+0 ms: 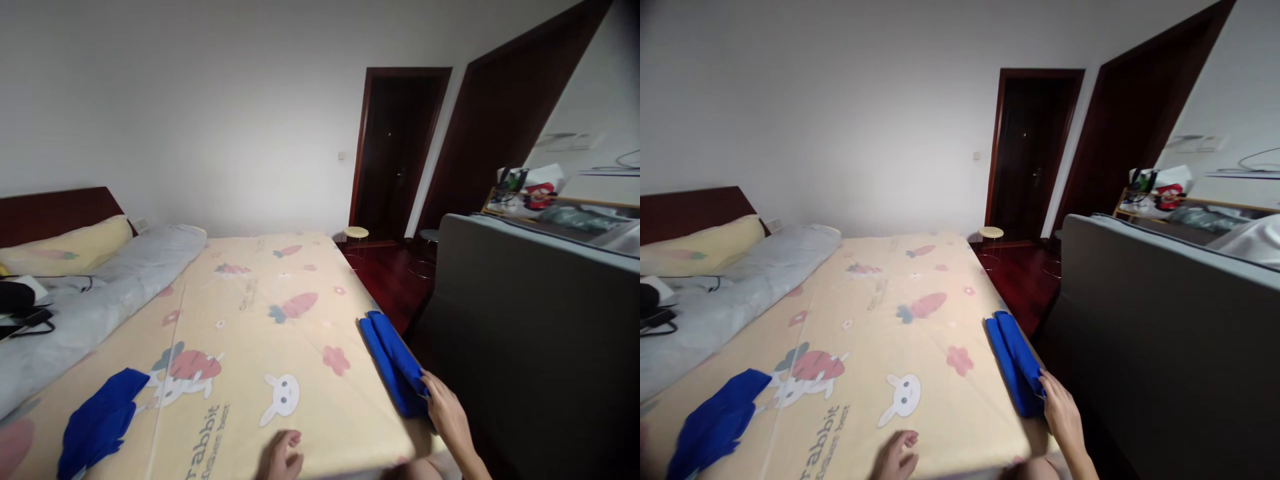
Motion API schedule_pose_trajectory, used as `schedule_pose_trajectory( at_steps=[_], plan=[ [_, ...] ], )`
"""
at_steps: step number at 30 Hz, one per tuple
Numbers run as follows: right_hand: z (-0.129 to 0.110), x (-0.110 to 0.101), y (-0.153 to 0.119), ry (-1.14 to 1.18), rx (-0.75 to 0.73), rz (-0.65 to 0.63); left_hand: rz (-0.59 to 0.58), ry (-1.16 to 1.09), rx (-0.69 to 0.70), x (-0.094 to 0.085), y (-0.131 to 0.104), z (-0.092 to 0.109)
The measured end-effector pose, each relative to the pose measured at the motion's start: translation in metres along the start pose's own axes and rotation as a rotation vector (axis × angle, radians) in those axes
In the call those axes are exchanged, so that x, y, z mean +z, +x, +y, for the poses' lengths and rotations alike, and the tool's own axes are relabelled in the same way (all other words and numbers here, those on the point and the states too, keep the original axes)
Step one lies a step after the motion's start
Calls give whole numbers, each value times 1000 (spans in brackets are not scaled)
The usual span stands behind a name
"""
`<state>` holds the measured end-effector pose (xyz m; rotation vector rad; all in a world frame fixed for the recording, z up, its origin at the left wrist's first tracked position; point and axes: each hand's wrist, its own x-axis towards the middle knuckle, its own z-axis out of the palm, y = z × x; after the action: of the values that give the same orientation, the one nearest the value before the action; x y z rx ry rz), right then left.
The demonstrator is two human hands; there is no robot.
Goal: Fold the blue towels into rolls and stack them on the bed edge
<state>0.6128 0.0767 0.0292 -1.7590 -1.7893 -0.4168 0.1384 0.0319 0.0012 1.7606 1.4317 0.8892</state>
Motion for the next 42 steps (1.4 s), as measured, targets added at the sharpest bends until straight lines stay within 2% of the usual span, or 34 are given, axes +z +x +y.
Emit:
schedule_pose_trajectory(
  at_steps=[4, 6, 8, 10, 13, 16, 18, 20, 25, 30, 33, 36, 39, 42],
  plan=[
    [16, 8, -20, 61, -60, -55, 9, 1, 14, 2, -1, -2],
    [18, 13, -31, 94, -7, -94, 14, 6, 16, 4, -1, -4],
    [15, 13, -33, 98, 115, -140, 25, 11, 8, 5, -2, -6],
    [6, 8, -25, 100, 246, -194, 32, 5, -7, 6, -3, -7],
    [-21, 0, -8, 85, 416, -206, 22, -14, -20, 5, -3, -6],
    [-52, 5, -1, -23, 504, -203, 1, -21, -18, 4, -2, -4],
    [-64, 14, -3, -82, 518, -228, 1, -16, -20, 4, -2, -5],
    [-65, 24, -7, -108, 525, -245, 11, -9, -20, 6, -2, -6],
    [-48, 35, -14, -125, 513, -268, -1, -10, 1, 5, -1, -12],
    [-40, 31, -13, -151, 481, -312, -26, 6, 26, 1, 0, -10],
    [-39, 27, -14, -140, 452, -263, 6, 6, -2, 2, 0, -8],
    [-43, 25, -14, -105, 441, -203, -20, 6, -24, 0, 0, -6],
    [-46, 21, -11, -9, 465, -162, -47, -4, -9, -2, 1, -5],
    [-36, 4, -3, 161, 492, -176, -35, -8, 0, -4, 1, -4]
  ],
)
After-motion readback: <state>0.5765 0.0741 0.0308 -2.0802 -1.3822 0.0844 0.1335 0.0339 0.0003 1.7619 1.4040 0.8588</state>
